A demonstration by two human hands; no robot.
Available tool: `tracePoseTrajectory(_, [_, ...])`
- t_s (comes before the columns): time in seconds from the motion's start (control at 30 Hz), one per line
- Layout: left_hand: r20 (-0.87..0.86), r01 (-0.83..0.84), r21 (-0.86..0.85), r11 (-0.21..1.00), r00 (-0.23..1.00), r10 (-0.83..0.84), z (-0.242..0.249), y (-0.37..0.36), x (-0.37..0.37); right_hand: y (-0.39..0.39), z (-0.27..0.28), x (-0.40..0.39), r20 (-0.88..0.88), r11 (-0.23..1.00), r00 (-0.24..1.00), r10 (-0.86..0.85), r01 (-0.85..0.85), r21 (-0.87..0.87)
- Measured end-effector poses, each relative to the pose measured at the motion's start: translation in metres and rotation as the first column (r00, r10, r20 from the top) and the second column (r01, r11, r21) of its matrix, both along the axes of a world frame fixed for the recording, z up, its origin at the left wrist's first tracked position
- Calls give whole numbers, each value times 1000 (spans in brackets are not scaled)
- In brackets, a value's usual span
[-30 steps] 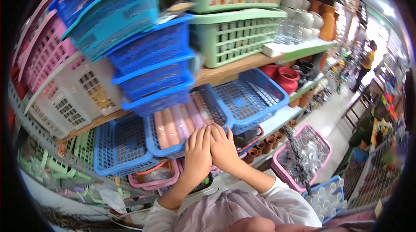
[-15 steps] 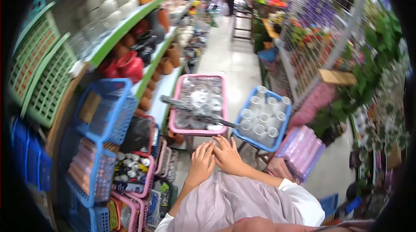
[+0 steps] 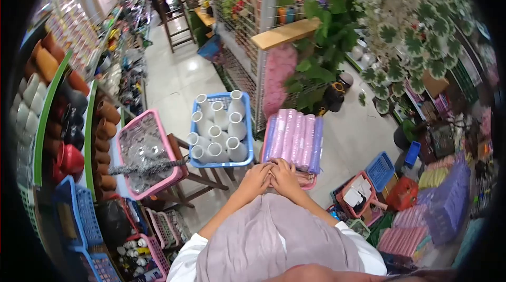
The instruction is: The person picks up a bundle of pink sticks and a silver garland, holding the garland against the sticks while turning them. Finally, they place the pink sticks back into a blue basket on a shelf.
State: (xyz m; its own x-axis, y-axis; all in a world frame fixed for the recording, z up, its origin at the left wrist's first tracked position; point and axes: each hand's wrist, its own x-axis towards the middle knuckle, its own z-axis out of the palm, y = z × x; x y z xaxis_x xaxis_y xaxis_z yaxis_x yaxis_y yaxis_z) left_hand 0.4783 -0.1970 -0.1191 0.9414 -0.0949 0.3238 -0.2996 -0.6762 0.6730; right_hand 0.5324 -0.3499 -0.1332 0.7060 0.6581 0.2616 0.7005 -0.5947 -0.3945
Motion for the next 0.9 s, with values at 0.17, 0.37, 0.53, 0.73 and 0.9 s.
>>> tracePoseTrajectory(0.17, [-18,188,26,982,982,-188,-68,-36,53,-39,-64,17,-78,981,978,-191,193,24])
tracePoseTrajectory(0.37, [-213,84,230,970,976,-34,-113,-47,103,-31,-114,58,-295,938,898,-327,346,12])
tracePoseTrajectory(0.53, [-239,-287,331,899,896,374,-155,-46,156,-10,-145,101,-310,872,828,-467,489,-6])
tracePoseTrajectory(0.73, [-581,-373,221,901,692,429,-194,-43,182,7,-179,132,-394,829,777,-491,556,65])
tracePoseTrajectory(0.9, [-509,-394,182,901,746,429,-207,-48,178,13,-175,134,-457,819,712,-534,570,-69])
